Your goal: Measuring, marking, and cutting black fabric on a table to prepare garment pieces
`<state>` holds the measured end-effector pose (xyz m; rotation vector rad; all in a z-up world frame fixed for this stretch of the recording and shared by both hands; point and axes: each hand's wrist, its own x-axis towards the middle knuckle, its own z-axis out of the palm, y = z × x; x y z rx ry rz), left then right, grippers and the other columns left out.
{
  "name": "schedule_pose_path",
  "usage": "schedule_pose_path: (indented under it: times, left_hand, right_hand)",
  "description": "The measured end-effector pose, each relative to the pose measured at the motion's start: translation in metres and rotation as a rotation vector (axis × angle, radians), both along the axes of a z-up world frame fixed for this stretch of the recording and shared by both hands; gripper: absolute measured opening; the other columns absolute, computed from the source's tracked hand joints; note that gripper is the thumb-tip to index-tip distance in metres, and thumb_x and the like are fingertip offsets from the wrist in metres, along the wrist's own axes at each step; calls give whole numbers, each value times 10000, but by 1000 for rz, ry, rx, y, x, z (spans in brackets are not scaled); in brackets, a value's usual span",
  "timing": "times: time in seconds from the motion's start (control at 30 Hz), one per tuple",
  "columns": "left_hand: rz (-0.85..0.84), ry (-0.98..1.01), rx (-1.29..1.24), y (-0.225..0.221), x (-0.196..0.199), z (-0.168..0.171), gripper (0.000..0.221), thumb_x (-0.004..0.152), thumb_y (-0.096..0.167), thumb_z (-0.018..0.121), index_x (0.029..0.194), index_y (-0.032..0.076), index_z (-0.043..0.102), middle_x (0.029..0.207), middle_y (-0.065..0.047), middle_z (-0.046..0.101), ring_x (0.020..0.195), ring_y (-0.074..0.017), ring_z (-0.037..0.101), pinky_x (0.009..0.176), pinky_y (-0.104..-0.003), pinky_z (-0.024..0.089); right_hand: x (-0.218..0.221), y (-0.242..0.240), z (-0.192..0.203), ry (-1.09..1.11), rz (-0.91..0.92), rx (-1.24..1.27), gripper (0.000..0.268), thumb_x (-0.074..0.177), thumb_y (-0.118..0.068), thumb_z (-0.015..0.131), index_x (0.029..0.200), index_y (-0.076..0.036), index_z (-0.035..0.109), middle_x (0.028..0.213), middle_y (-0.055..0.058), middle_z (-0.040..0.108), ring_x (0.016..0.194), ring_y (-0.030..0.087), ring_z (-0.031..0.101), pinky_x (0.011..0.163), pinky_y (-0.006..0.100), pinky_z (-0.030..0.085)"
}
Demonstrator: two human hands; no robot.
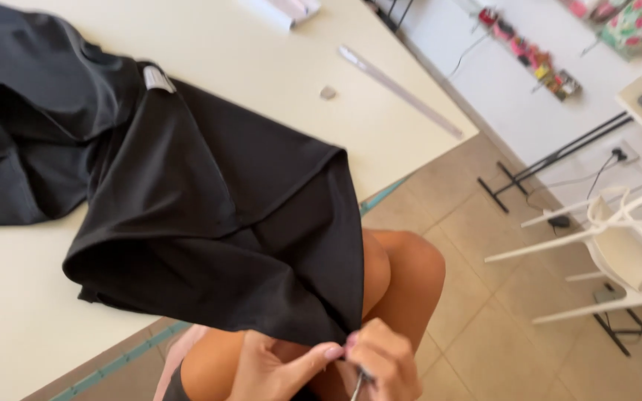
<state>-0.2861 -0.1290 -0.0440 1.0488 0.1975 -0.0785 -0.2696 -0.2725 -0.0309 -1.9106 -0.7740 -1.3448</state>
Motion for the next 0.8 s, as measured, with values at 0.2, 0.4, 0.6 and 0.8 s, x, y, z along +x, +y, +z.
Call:
schedule_pose_path:
  times: [0.2,0.4,0.6,0.8]
  left_hand:
    - [77,-205,-78,26,-8,-11,85,841,-42,863,831,-79,787,771,-179,842,724,-236,837,687,-379,780]
    - [9,-201,-241,30,-10,-3,90,851,-96,856,923,-108,802,867,-179,844,788,-236,820,783,-367,752]
    - [-9,-245,-146,40,-14,13,62,839,-12,895,843,-58,855,836,-152,870,787,-194,821,764,-289,706]
    - [-23,-211,-211,32,-21,4,46,844,-10,893,838,-28,851,822,-121,866,783,-180,815,773,-305,699]
  right_hand:
    - [-30,-35,27,977,537,415,654,763,-17,975,1291,-34,590,1250,166,562,848,185,686,678,265,653]
    - [-48,-69,-6,1646,763,1070,370,1043,-170,570,1258,125,629,1101,418,696,1025,535,778,958,653,688]
    - [-61,-39,-1,1535,1094,1011,594,995,17,805,1487,6,472,1035,155,565,761,270,555,720,314,407]
    - [-60,-16,2,1364,990,771,401,880,2,922,1014,68,550,793,219,575,535,289,622,482,320,508]
